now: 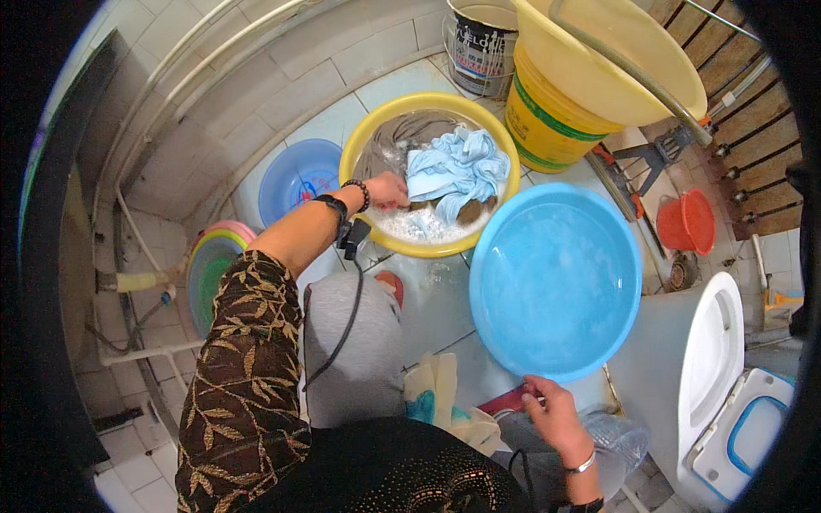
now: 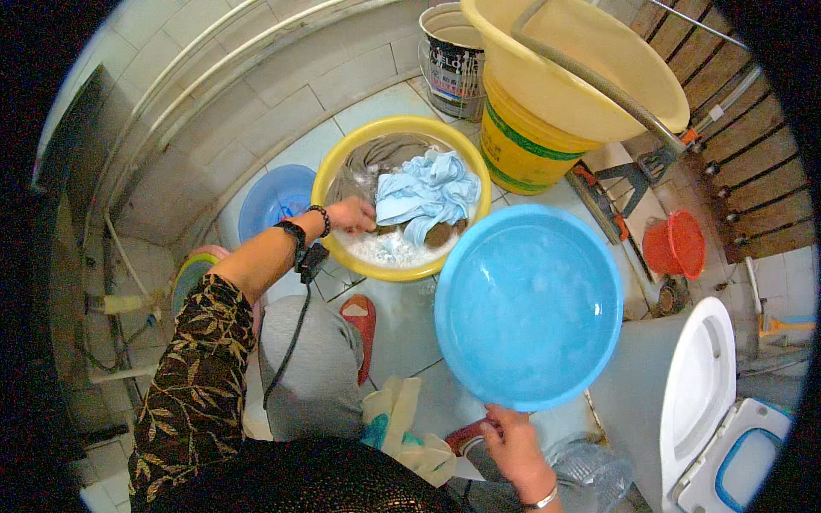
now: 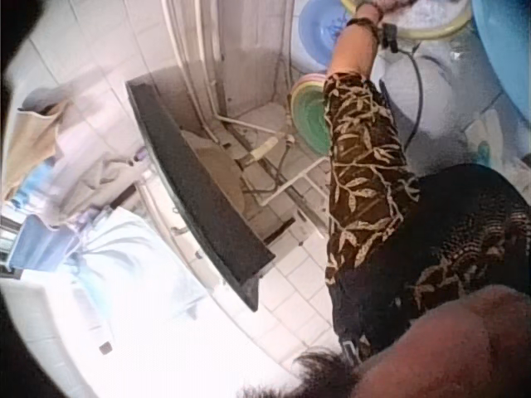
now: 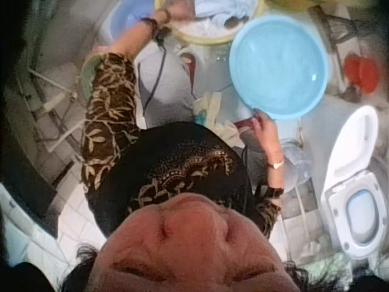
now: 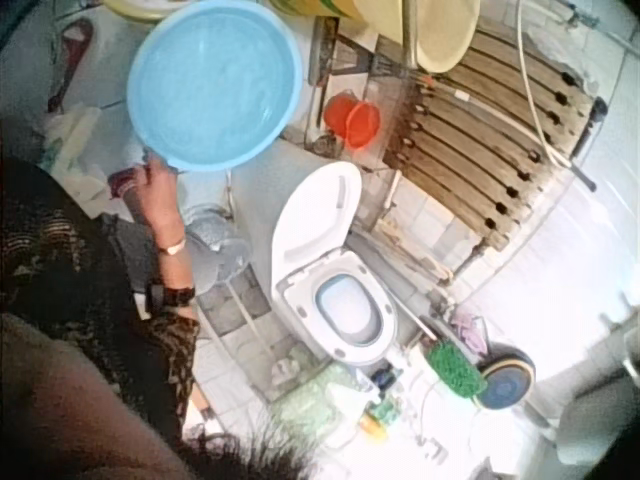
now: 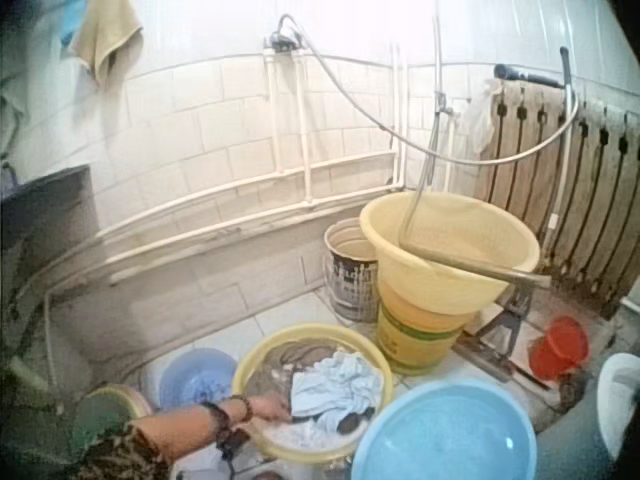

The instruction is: The person hangs a peach-colored top on a hanger and places it on a rack. Then the person walks to the bathroom and washes several garments by hand in a yellow basin, rinsing them in a blue basin.

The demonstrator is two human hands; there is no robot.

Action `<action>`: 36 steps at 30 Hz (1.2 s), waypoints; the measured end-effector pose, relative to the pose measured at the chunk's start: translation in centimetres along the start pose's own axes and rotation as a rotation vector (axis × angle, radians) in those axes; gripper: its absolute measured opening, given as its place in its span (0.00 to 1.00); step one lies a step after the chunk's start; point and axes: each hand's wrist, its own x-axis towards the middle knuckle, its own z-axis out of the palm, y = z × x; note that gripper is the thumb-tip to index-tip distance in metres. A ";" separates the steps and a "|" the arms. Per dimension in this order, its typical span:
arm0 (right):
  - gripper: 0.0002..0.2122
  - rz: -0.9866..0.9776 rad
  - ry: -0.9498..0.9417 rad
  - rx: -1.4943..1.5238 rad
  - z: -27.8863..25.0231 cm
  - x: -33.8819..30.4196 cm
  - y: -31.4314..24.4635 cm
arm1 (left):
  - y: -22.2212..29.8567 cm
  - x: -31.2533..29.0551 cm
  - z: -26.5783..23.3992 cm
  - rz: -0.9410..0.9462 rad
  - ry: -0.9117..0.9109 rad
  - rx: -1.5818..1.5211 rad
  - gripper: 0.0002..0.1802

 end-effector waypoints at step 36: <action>0.24 -0.256 -0.021 0.237 6.9 29.5 -9.2 | 10.8 -12.1 -6.1 0.418 0.034 -0.876 0.06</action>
